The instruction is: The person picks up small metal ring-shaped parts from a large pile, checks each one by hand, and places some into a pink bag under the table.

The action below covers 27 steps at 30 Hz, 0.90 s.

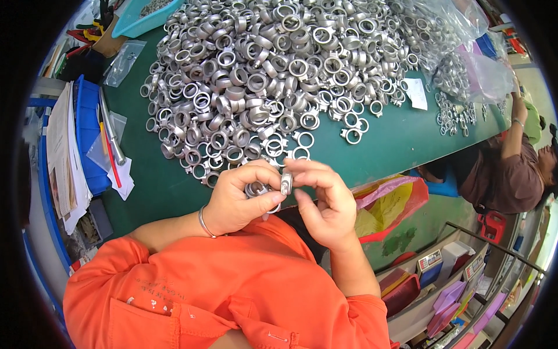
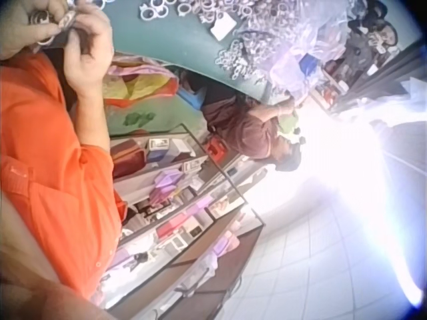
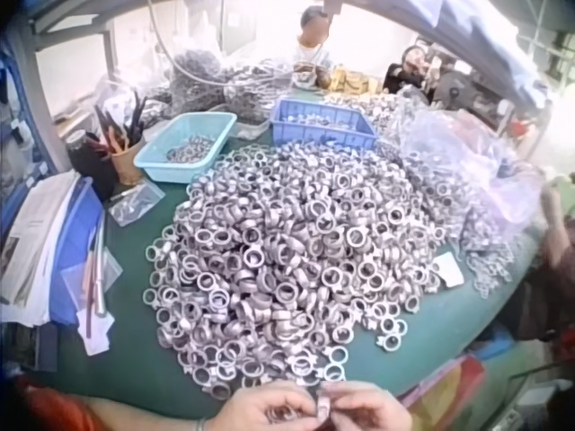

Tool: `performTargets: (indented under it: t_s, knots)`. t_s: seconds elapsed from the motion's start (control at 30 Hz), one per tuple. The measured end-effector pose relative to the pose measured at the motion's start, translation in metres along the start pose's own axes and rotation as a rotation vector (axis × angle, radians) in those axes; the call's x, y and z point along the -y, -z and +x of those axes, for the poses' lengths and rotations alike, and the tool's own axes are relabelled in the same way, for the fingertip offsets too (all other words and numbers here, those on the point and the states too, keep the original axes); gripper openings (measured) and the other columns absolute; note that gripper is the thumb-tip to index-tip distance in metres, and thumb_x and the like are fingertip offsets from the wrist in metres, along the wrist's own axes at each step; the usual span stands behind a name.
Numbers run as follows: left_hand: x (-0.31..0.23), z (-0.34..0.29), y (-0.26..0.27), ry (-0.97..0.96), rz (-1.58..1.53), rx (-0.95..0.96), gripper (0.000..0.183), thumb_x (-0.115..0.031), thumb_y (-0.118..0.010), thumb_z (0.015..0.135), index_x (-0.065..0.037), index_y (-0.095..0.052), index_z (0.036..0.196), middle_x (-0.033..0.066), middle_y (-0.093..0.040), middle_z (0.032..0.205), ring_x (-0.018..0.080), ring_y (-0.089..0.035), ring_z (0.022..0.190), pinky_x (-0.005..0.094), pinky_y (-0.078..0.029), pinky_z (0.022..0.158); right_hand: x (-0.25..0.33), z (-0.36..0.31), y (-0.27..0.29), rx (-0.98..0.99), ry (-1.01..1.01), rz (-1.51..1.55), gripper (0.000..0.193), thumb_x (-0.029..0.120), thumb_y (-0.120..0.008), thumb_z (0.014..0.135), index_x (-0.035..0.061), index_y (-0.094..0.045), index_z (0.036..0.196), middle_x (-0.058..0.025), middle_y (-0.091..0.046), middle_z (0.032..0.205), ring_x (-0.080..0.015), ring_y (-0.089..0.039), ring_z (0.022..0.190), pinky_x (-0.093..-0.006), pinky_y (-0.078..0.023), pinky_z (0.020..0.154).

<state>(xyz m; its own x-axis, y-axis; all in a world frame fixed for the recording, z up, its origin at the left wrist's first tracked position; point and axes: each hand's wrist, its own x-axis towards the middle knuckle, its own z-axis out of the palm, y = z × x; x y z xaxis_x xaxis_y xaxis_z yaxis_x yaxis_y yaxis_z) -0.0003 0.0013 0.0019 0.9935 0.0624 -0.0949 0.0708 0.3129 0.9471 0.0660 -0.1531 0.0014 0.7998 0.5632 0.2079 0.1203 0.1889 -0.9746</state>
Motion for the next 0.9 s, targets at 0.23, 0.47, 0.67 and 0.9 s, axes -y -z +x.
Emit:
performTargets:
  t_s: [0.23,0.47,0.67,0.9]
  knots:
    - [0.006,0.003,0.003,-0.249,0.247,0.052,0.008,0.001,-0.062,0.076,-0.002,-0.059,0.083,0.0036,-0.056,0.083,0.0074,-0.053,0.065,0.0189,-0.043,0.058,0.003,0.001,0.008,0.023,-0.362,0.177,0.021,0.009,-0.05,0.089,-0.0039,-0.053,0.105,-0.0057,-0.058,0.084,-0.0089,-0.054,0.068,-0.0221,-0.046,0.063]
    - [-0.002,-0.001,0.0,0.171,-0.077,-0.049,0.007,-0.003,-0.06,0.08,-0.001,-0.055,0.085,0.0035,-0.057,0.076,0.0066,-0.052,0.053,0.0185,-0.041,0.044,-0.009,0.0,0.011,-0.021,-0.194,0.58,0.032,-0.004,-0.064,0.074,0.0001,-0.05,0.103,-0.0187,-0.055,0.107,-0.0247,-0.058,0.093,-0.0351,-0.049,0.081]
    - [-0.007,0.0,0.0,0.3,-0.182,0.024,0.008,-0.007,-0.058,0.083,0.001,-0.057,0.084,0.0043,-0.057,0.071,0.0077,-0.053,0.054,0.0191,-0.041,0.045,-0.011,-0.003,0.01,-0.038,-0.152,0.601,0.041,-0.008,-0.065,0.071,0.0012,-0.046,0.106,-0.0198,-0.054,0.108,-0.0282,-0.058,0.096,-0.0385,-0.049,0.083]
    - [-0.009,0.002,0.001,0.434,-0.433,0.013,0.017,-0.014,-0.05,0.088,0.001,-0.058,0.09,0.0078,-0.059,0.074,0.0116,-0.056,0.055,0.0209,-0.044,0.04,0.007,0.002,0.007,0.027,0.149,-0.163,0.025,-0.006,-0.07,0.065,-0.0023,-0.058,0.087,-0.0191,-0.061,0.097,-0.0276,-0.06,0.089,-0.0342,-0.049,0.076]
